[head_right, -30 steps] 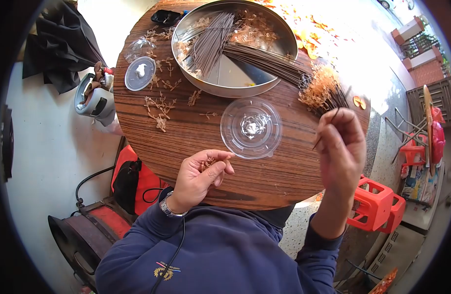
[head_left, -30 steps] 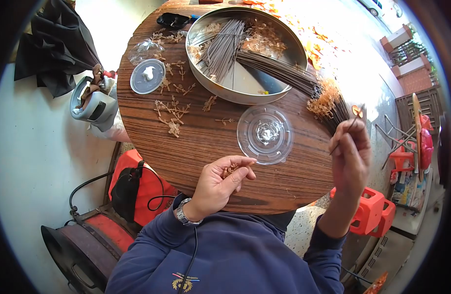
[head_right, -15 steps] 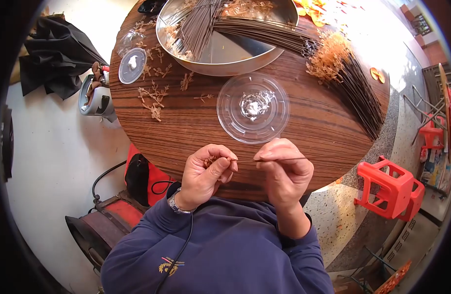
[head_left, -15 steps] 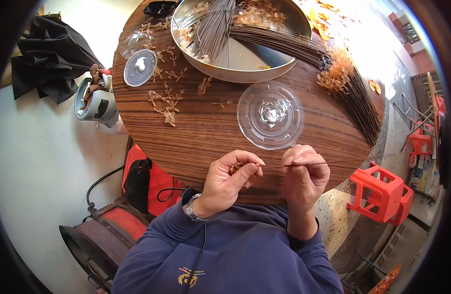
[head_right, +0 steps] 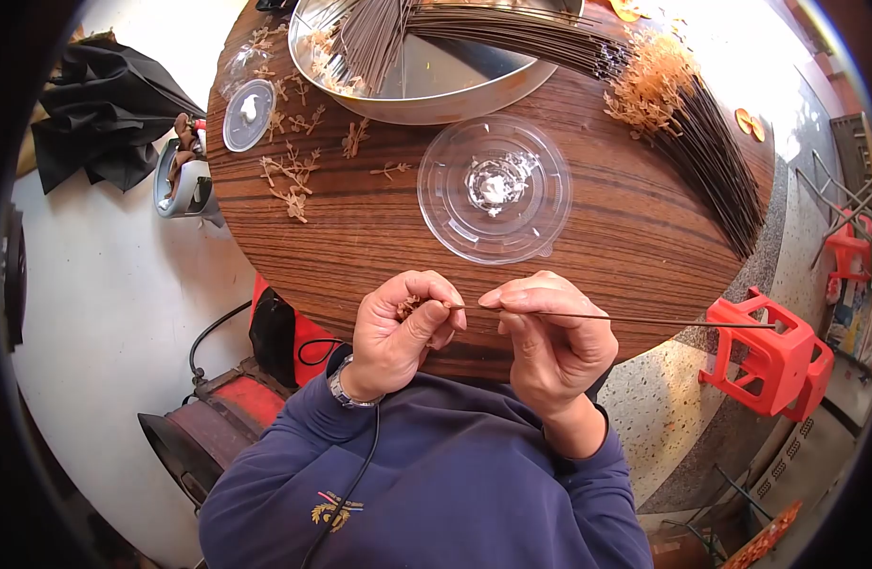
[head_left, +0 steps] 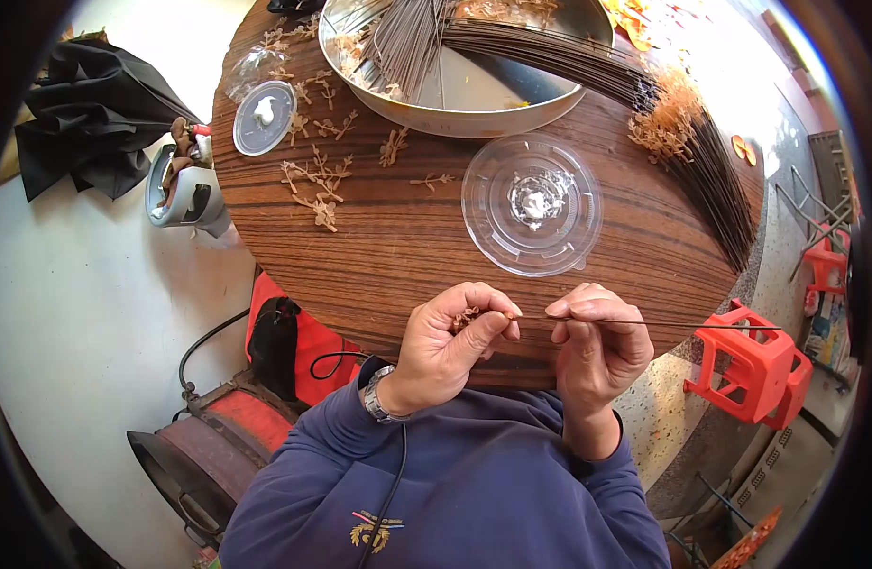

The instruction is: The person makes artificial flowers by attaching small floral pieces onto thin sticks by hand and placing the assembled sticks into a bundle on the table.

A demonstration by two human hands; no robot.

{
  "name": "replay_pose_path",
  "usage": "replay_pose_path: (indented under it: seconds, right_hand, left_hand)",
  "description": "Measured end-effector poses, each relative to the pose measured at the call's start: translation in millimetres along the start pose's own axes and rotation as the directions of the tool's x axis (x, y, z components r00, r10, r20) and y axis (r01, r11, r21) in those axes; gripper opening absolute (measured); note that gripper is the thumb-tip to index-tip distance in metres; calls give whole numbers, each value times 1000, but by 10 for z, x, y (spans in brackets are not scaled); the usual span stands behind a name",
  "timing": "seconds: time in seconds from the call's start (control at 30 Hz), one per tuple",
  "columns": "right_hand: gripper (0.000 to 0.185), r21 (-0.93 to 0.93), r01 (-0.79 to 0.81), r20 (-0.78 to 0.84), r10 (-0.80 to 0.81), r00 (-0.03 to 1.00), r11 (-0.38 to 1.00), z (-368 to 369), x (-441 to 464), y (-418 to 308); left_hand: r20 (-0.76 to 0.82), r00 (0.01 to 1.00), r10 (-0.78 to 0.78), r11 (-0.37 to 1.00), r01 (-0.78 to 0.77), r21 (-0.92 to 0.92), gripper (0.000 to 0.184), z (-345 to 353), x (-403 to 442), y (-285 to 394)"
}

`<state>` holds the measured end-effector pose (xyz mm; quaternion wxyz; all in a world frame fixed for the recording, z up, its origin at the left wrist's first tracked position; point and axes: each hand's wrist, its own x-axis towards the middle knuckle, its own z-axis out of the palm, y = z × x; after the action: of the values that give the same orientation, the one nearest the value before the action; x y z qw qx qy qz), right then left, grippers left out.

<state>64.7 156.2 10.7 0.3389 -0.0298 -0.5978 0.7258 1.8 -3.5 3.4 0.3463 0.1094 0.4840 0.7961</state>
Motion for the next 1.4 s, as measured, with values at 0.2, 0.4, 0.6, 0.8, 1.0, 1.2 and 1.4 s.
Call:
replay_pose_path:
  seconds: [0.2, 0.4, 0.6, 0.8, 1.0, 1.2, 1.4]
  right_hand:
    - [16, -17, -23, 4, 23, 1000, 1000, 16, -1, -12]
    - [13, -132, 62, 38, -58, 998, 989, 27, 41, -18]
    - [15, -182, 116, 58, -107, 993, 976, 44, 59, 14]
    - [16, -232, 155, 130, -127, 983, 960, 29, 47, -10]
    - [19, -150, 181, -19, -186, 982, 972, -13, -2, 53]
    - [15, -180, 183, 60, -175, 983, 967, -9, -1, 26]
    - [15, -180, 178, 57, -170, 984, 968, 19, 14, 18]
  left_hand:
    - [-1, 1000, 0, 1000, 0, -9, 14, 5, -3, 9]
    - [-16, 999, -31, 999, 31, 23, 16, 3, -12, 26]
    - [-28, 998, -51, 994, 54, 94, 16, 17, -18, 65]
    - [11, 999, 37, 973, -39, 228, 14, 35, -4, 89]
    - [9, 1000, -29, 999, 29, -17, 13, -26, 1, 45]
    - [22, 999, 36, 999, -37, 10, 12, -25, 9, 11]
    - [38, 998, 51, 998, -53, 35, 12, -24, 17, 11]
